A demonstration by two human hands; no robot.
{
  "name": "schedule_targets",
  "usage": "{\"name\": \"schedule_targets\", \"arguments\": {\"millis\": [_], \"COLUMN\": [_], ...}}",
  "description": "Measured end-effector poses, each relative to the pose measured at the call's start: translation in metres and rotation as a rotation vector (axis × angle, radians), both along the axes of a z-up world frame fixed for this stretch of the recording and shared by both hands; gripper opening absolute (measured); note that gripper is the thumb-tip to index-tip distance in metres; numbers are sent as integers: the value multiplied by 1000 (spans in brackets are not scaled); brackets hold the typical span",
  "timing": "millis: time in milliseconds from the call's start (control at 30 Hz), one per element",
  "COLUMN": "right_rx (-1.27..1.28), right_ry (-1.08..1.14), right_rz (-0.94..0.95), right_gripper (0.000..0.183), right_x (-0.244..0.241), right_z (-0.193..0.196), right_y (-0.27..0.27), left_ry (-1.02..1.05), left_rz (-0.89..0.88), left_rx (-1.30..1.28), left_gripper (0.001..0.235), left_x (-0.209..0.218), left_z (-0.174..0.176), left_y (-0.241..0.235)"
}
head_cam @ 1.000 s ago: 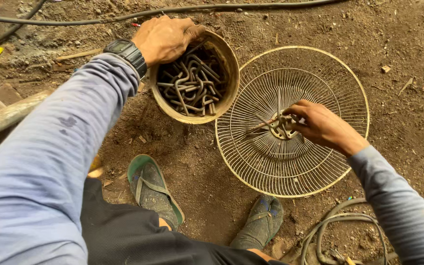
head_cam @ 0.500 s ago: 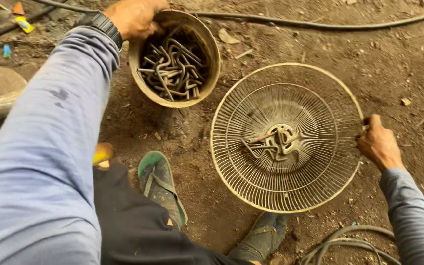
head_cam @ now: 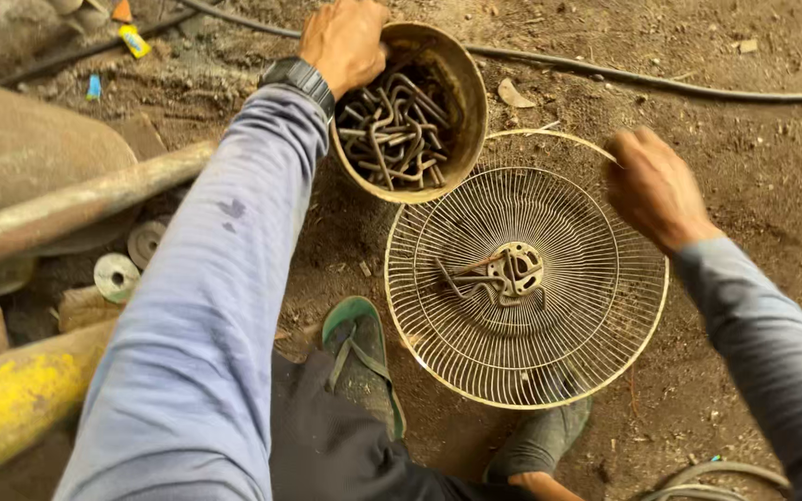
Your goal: The person transfers metal hooks from a bucket to a wire mesh basket. They repeatedly reach into the bucket with their left hand, grab a handful of hooks, and place them into the basket.
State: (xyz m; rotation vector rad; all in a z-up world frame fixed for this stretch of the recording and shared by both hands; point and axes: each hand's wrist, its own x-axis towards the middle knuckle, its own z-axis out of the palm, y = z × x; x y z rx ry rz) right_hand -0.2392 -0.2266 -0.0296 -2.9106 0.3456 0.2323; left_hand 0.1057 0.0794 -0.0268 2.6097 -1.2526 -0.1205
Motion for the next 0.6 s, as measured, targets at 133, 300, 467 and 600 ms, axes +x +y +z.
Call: {"name": "schedule_targets", "arguments": {"millis": [133,300,467,600], "right_rx": [370,386,550,540], "right_ry": [-192,-304,-370,-383], "right_rz": [223,270,278,330], "right_gripper": [18,61,56,43], "right_x": [89,127,120,106], "right_z": [12,-20,-48,-37], "right_y": [97,151,123,117], "left_ry": [-39,-66,-46,-190], "left_rz": [66,112,114,-137], "left_rx": [16,169,363,203], "left_gripper": [20,31,31,26], "left_x": [-13,-42,-51,-50], "left_z": [2,4,9,0], "left_y": [-10,-29,-58,-57]}}
